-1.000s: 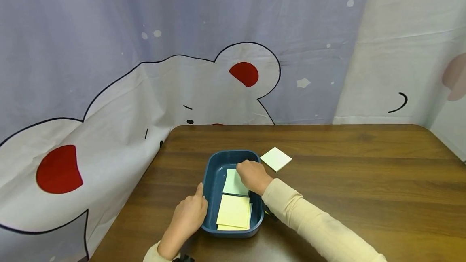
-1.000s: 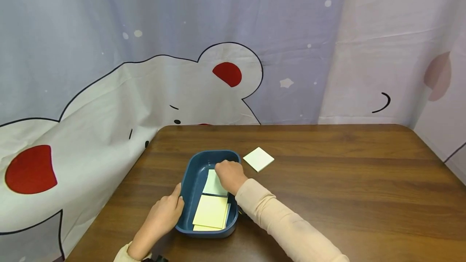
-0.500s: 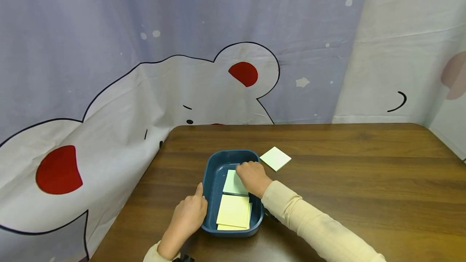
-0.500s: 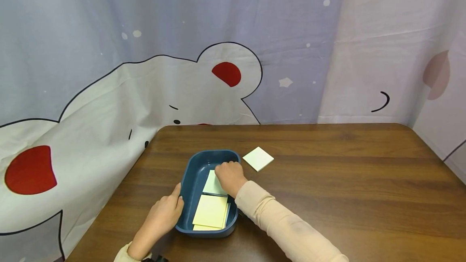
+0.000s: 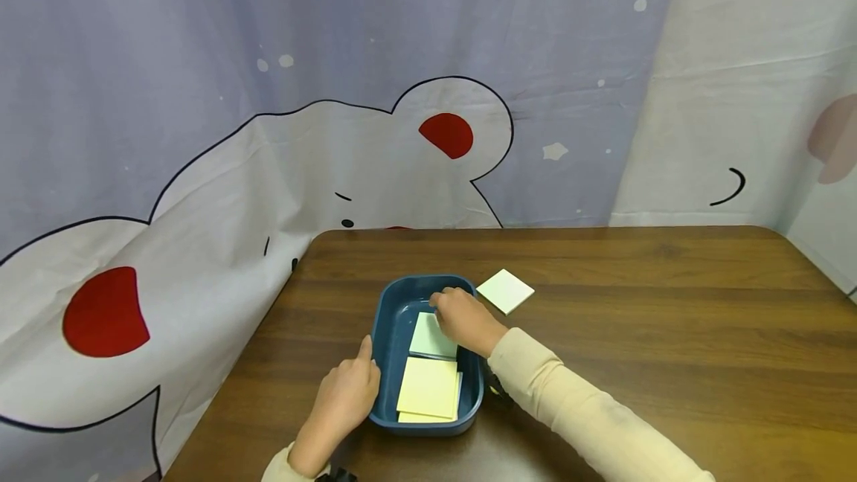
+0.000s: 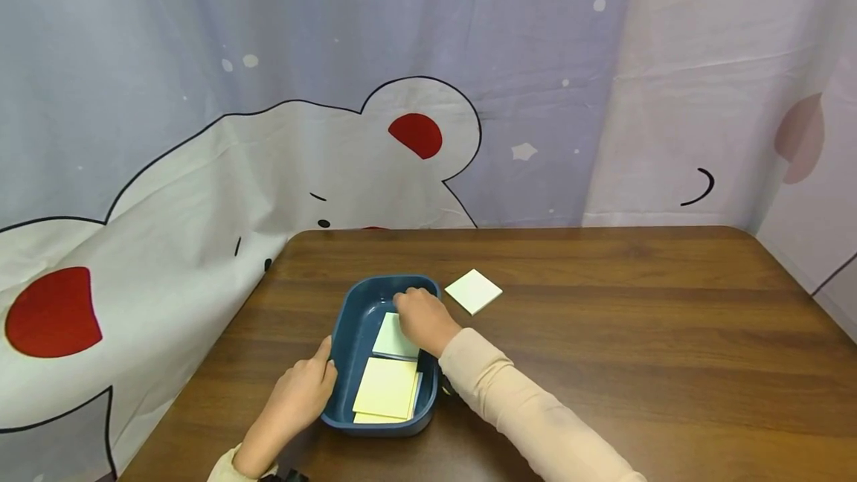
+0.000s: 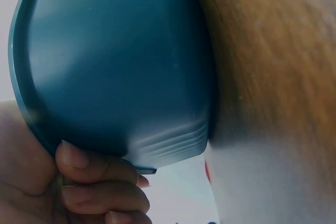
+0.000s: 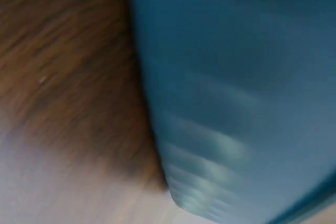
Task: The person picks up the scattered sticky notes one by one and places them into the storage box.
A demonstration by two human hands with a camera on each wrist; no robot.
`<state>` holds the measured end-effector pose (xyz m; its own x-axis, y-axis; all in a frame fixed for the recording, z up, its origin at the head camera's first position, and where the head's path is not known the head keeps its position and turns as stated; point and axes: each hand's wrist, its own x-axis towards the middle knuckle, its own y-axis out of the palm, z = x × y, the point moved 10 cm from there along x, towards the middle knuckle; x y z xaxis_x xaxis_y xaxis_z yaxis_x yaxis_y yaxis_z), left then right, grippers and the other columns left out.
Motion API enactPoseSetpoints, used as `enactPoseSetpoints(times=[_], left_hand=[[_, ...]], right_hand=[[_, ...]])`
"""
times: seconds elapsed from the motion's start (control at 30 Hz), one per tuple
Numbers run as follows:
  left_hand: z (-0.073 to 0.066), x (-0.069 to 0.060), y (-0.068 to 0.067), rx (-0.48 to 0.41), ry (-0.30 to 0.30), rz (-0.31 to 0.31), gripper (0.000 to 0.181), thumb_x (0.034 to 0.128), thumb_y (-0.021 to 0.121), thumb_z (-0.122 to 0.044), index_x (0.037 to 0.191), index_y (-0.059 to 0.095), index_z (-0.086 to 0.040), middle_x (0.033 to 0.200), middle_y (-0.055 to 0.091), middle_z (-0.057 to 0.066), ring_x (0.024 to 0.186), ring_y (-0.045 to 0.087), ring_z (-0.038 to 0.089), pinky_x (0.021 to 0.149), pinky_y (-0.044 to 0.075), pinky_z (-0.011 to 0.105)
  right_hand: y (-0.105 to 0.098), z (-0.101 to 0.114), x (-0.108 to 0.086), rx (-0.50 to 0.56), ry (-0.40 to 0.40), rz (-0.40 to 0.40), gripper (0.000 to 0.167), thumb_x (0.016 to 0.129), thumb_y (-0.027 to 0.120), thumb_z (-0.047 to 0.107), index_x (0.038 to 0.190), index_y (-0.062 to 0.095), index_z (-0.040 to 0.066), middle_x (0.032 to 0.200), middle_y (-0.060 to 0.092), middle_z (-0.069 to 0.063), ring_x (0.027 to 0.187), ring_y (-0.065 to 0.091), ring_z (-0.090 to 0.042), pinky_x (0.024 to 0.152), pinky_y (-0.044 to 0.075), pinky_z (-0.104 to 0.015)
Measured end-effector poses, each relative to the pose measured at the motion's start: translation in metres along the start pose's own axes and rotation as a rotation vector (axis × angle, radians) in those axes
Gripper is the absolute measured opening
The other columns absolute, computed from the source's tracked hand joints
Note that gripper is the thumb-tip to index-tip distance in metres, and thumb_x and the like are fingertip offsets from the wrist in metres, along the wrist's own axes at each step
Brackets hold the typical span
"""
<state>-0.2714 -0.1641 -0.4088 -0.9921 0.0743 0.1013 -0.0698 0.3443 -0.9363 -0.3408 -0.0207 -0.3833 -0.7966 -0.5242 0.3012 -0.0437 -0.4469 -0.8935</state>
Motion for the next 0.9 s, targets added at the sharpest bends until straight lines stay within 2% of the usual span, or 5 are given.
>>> enactPoseSetpoints(times=[0.17,0.33,0.53,0.8,0.9], left_hand=[[0.000,0.000,-0.001,0.001,0.004,-0.004,0.049,0.0942,0.047,-0.014,0.137,0.045,0.008,0.082,0.068,0.023,0.057,0.059,0.026,0.055,0.046,0.045],[0.000,0.000,0.000,0.001,0.004,0.000,0.049,0.0943,0.047,-0.014,0.137,0.045,0.008,0.083,0.068,0.024,0.059,0.061,0.028,0.055,0.047,0.046],[-0.001,0.000,0.000,0.003,0.008,-0.004,0.048,0.0942,0.047,-0.014,0.137,0.045,0.008,0.084,0.068,0.025,0.060,0.062,0.029,0.056,0.047,0.047],[-0.001,0.000,-0.001,0.004,0.011,-0.010,0.048,0.0938,0.048,-0.014,0.136,0.046,0.009,0.083,0.068,0.025,0.060,0.062,0.030,0.056,0.047,0.047],[-0.001,0.000,0.000,0.003,0.014,-0.005,0.048,0.0940,0.047,-0.014,0.136,0.046,0.009,0.081,0.068,0.024,0.059,0.061,0.028,0.055,0.047,0.046]], right_hand=[[-0.010,-0.012,0.002,0.296,0.087,-0.005,0.024,0.094,0.054,0.002,0.114,0.065,-0.005,0.109,0.067,-0.019,0.084,0.063,-0.022,0.068,0.052,-0.029],[-0.022,-0.029,0.001,0.408,0.157,-0.072,0.024,0.094,0.056,0.007,0.116,0.065,-0.001,0.107,0.069,-0.014,0.090,0.064,-0.020,0.077,0.053,-0.031],[-0.047,-0.060,-0.006,0.366,0.211,-0.213,0.026,0.093,0.056,0.006,0.116,0.064,-0.002,0.105,0.067,-0.016,0.091,0.063,-0.026,0.080,0.052,-0.039],[-0.053,-0.117,-0.020,0.188,0.354,-0.259,0.031,0.090,0.060,0.008,0.116,0.063,-0.008,0.103,0.065,-0.022,0.099,0.060,-0.036,0.087,0.046,-0.046],[-0.047,-0.136,-0.026,0.167,0.396,-0.236,0.033,0.090,0.060,0.011,0.117,0.062,-0.009,0.108,0.063,-0.025,0.103,0.057,-0.039,0.090,0.044,-0.048]])
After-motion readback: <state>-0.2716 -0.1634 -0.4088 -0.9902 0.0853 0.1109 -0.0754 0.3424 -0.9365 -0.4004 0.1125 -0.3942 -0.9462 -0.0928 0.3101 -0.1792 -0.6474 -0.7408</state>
